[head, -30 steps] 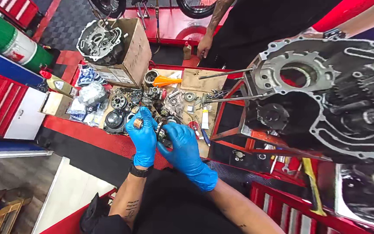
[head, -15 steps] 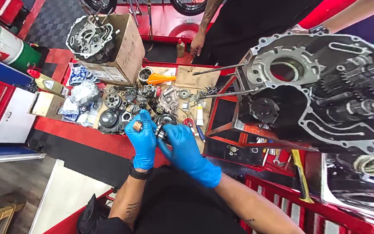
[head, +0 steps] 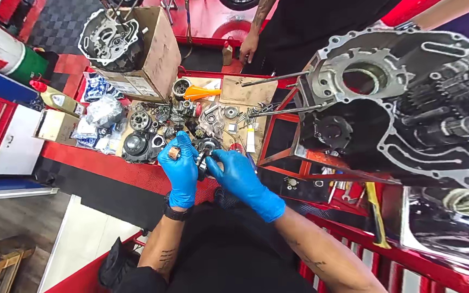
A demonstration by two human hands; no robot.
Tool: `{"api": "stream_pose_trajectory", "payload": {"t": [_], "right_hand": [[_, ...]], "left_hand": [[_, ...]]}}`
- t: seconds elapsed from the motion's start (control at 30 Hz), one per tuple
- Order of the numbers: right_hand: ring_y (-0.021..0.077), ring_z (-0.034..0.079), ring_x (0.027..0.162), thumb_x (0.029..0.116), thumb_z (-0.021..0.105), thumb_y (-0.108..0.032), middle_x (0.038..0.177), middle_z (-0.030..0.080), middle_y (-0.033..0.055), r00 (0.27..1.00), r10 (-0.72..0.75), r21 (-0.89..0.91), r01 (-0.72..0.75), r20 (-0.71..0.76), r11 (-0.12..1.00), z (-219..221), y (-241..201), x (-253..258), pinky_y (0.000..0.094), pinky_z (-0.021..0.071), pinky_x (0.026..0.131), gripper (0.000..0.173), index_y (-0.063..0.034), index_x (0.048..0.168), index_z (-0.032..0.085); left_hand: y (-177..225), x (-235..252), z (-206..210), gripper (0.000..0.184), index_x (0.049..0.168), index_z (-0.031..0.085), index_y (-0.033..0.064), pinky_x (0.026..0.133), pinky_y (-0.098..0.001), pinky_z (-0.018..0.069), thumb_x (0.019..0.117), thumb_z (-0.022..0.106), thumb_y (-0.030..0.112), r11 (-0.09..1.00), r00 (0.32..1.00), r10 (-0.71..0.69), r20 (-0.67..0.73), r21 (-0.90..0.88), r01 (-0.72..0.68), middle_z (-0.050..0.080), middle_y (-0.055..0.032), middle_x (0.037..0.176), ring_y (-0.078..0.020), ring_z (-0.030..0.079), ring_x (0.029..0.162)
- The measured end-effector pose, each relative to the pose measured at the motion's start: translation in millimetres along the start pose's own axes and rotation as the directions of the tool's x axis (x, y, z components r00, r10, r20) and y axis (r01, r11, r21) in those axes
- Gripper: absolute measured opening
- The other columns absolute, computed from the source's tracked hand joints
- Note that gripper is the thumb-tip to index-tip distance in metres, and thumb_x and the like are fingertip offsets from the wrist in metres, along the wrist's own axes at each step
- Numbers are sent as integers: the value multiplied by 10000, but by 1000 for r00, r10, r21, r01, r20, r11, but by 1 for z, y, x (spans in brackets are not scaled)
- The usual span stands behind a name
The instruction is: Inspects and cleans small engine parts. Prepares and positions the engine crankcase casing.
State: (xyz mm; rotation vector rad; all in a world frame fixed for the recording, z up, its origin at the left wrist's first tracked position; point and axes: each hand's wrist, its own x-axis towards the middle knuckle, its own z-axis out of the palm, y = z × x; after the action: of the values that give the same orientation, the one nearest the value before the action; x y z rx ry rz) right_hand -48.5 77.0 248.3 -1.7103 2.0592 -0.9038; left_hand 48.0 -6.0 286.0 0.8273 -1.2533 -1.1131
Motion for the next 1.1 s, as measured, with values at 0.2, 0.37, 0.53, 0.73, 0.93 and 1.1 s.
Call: {"api": "stream_pose_trajectory", "payload": {"t": [0.2,0.37,0.53,0.73,0.93,1.1], "right_hand": [[347,707,984,1007,533,-410,991,739,173,999,-6,-27,6,-32,1000,3,-1,-1,531,515,948,471,7,1137,709],[362,709,961,1001,549,-335,976,734,190,992,-80,-65,73,-102,995,9,-6,-5,543,509,954,408,30,1101,702],[405,704,1020,997,547,-303,1061,725,237,976,-171,-187,144,-136,972,12,-14,-12,582,487,1011,424,69,1150,683],[413,699,1062,1006,532,-351,1127,718,254,983,-157,-203,134,-100,970,12,-12,-17,594,463,1046,513,96,1228,652],[404,707,1005,1003,534,-318,1041,725,243,984,-136,-174,116,-111,978,15,-16,-9,591,477,1020,454,85,1154,677],[381,704,955,1003,532,-320,966,725,208,996,-78,-100,73,-50,992,11,-12,-3,570,495,948,410,46,1086,697]], "left_hand": [[0,0,2,380,662,556,141,452,-233,494,1038,523,98,1000,1000,17,-4,14,-17,524,62,512,-54,523,435],[1,0,1,373,673,562,138,456,-231,497,1041,518,97,1000,1000,14,4,7,-14,529,62,519,-52,527,442],[2,-2,1,381,666,555,143,454,-225,493,1043,511,106,1000,1000,-8,-5,9,8,526,65,513,-50,524,437],[1,-2,1,376,680,561,139,452,-220,493,1048,500,95,1000,1000,-3,-16,31,3,529,68,516,-46,525,437],[2,-1,0,381,679,560,139,450,-226,495,1053,497,104,999,1000,-16,-23,36,17,528,66,512,-50,524,433],[-1,-1,-1,395,658,543,149,445,-228,490,1050,510,118,999,1000,-13,-25,37,14,514,66,507,-51,516,429]]}}
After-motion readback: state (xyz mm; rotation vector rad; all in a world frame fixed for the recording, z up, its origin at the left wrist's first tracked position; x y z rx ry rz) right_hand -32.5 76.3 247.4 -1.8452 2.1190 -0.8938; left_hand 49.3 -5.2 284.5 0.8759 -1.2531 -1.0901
